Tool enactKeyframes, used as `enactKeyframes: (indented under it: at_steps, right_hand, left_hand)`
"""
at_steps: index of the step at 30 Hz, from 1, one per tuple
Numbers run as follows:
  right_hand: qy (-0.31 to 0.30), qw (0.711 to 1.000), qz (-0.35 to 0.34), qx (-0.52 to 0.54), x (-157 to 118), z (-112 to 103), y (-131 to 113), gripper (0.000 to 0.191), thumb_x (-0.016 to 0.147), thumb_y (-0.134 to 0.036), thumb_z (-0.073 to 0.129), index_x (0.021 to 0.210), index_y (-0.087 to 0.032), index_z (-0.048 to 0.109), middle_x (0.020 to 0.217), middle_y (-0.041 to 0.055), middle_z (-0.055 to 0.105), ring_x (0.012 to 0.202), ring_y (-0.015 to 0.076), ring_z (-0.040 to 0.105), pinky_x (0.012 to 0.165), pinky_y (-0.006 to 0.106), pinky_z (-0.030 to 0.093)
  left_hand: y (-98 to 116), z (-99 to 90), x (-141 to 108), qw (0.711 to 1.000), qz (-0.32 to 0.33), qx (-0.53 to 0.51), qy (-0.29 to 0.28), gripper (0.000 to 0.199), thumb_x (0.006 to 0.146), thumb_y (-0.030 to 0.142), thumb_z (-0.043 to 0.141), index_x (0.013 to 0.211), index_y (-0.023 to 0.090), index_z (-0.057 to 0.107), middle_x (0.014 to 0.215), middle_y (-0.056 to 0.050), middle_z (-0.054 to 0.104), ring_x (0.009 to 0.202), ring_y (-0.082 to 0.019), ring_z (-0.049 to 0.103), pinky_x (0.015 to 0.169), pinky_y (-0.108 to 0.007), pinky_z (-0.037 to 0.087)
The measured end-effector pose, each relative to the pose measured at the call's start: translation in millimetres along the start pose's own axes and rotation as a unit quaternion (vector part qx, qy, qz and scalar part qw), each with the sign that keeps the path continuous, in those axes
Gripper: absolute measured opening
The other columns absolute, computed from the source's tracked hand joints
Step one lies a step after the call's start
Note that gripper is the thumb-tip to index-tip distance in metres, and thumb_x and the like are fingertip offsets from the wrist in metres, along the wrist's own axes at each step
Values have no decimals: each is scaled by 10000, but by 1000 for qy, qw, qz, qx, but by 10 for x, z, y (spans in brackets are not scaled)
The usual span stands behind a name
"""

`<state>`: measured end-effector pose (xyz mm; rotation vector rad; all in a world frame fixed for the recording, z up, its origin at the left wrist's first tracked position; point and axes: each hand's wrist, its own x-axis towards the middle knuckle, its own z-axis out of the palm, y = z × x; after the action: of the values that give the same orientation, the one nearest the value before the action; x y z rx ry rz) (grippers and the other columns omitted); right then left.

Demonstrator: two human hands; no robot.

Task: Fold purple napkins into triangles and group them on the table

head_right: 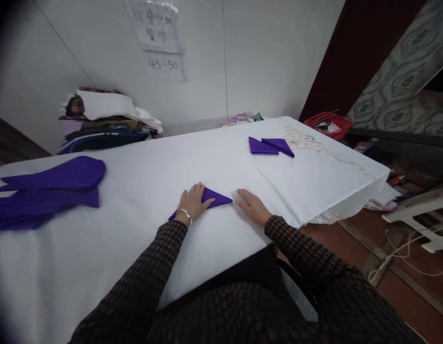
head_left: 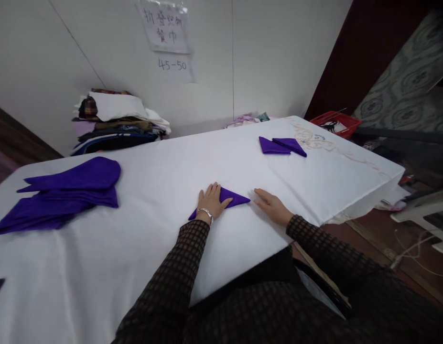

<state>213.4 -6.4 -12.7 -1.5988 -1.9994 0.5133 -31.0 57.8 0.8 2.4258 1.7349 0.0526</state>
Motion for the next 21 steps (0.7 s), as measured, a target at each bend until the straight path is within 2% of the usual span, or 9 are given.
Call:
enactKeyframes:
  at_steps: [2,5,10,17,21]
  right_hand:
    - [30,999,5,37,34,2,4,447,896,-440,437,1257,-199,544,1308,84,550,1210,224,492,1000,407,404]
    - [29,998,-32,40,81,7,-62,321,872,-359,500,1124,-208,628,1132,71,642,1041,216,582,904,386,462]
    - [-12,993,-112,-42,171,14,-194,238,877,-283,534,1053,-184,660,980,64,657,929,199,562,852,337,442]
    - [-38,974,-124,-187,252,29,-245,264,940,-254,443,995,-187,691,928,77,651,899,209,537,812,341,382]
    - [-44,963,-134,-231,241,37,-253,261,942,-257,445,971,-177,692,913,84,651,894,217,535,786,341,368]
  left_hand:
    - [-2,10,4,1000,0,2,2,804,843,688,195,1456,167,219,1543,-68,173,1411,-263,122,1120,-503,133]
    - [-14,38,14,1000,1,2,7,803,841,693,190,1456,179,219,1543,-67,173,1410,-267,122,1119,-501,130]
    - [-20,46,14,1000,4,1,12,803,838,699,184,1450,182,233,1541,-71,184,1408,-266,131,1116,-504,132]
    - [-6,15,-3,1000,0,-1,3,796,843,689,195,1452,179,227,1544,-70,172,1409,-272,119,1116,-502,132]
    - [-17,39,3,1000,2,4,6,785,848,680,179,1454,183,222,1543,-66,176,1411,-267,115,1120,-500,130]
